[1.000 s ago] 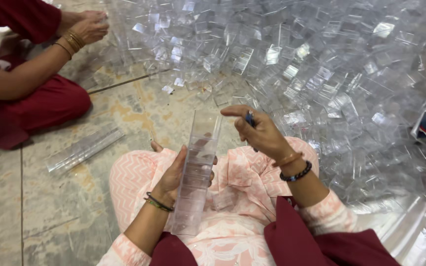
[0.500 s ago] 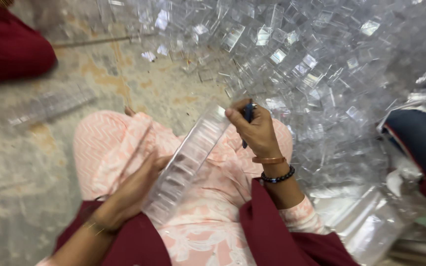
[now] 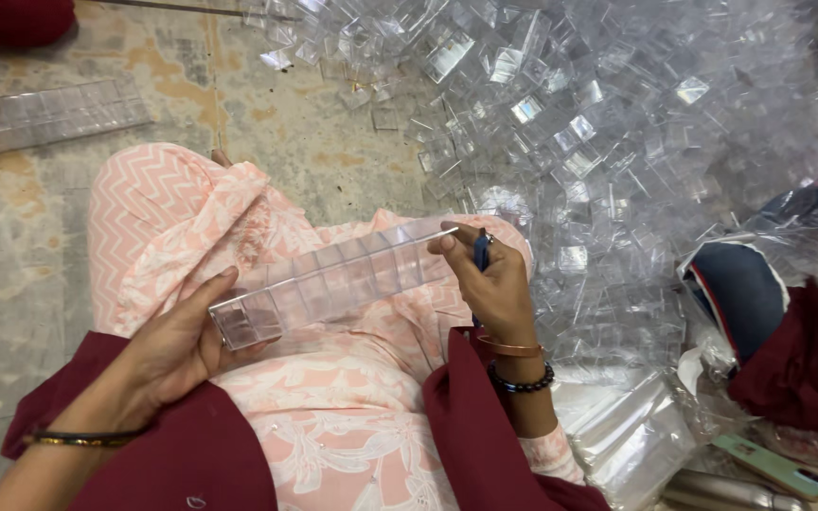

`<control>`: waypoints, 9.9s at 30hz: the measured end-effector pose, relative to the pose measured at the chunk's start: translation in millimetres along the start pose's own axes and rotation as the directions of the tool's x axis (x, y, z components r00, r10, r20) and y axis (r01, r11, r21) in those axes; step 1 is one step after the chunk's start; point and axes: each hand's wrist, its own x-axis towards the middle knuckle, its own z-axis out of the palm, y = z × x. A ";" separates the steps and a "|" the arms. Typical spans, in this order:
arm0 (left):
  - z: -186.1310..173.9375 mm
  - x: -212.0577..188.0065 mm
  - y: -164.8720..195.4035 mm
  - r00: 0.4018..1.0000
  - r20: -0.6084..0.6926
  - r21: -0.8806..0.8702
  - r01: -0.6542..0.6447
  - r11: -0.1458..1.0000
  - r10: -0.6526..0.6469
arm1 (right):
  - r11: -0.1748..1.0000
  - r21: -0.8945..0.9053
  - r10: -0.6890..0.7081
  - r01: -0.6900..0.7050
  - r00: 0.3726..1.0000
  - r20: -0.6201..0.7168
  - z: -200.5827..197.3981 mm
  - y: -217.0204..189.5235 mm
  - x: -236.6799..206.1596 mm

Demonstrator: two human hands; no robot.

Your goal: The person sits on the floor and assembles clear plastic organizer boxes, fitting small compartment inserts into a multi-slot tray. They use a small blue blade to trim and separate box parts, then press the compartments together by hand and set finished trays aside.

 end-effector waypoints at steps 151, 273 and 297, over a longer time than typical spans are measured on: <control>-9.7 101.4 24.8 0.760 0.498 0.620 -0.649 0.440 0.418 | 0.895 -0.009 -0.437 0.447 0.878 0.194 18.7 -85.1 95.0; -304.0 172.1 162.2 0.089 -0.575 0.764 -0.298 0.572 0.813 | 0.838 -0.524 0.191 0.150 0.820 0.539 461.5 160.1 324.9; -227.6 36.0 173.8 -0.132 -0.291 0.640 -0.763 0.091 0.948 | 0.956 -0.214 0.264 -0.200 0.272 0.926 504.8 51.9 278.2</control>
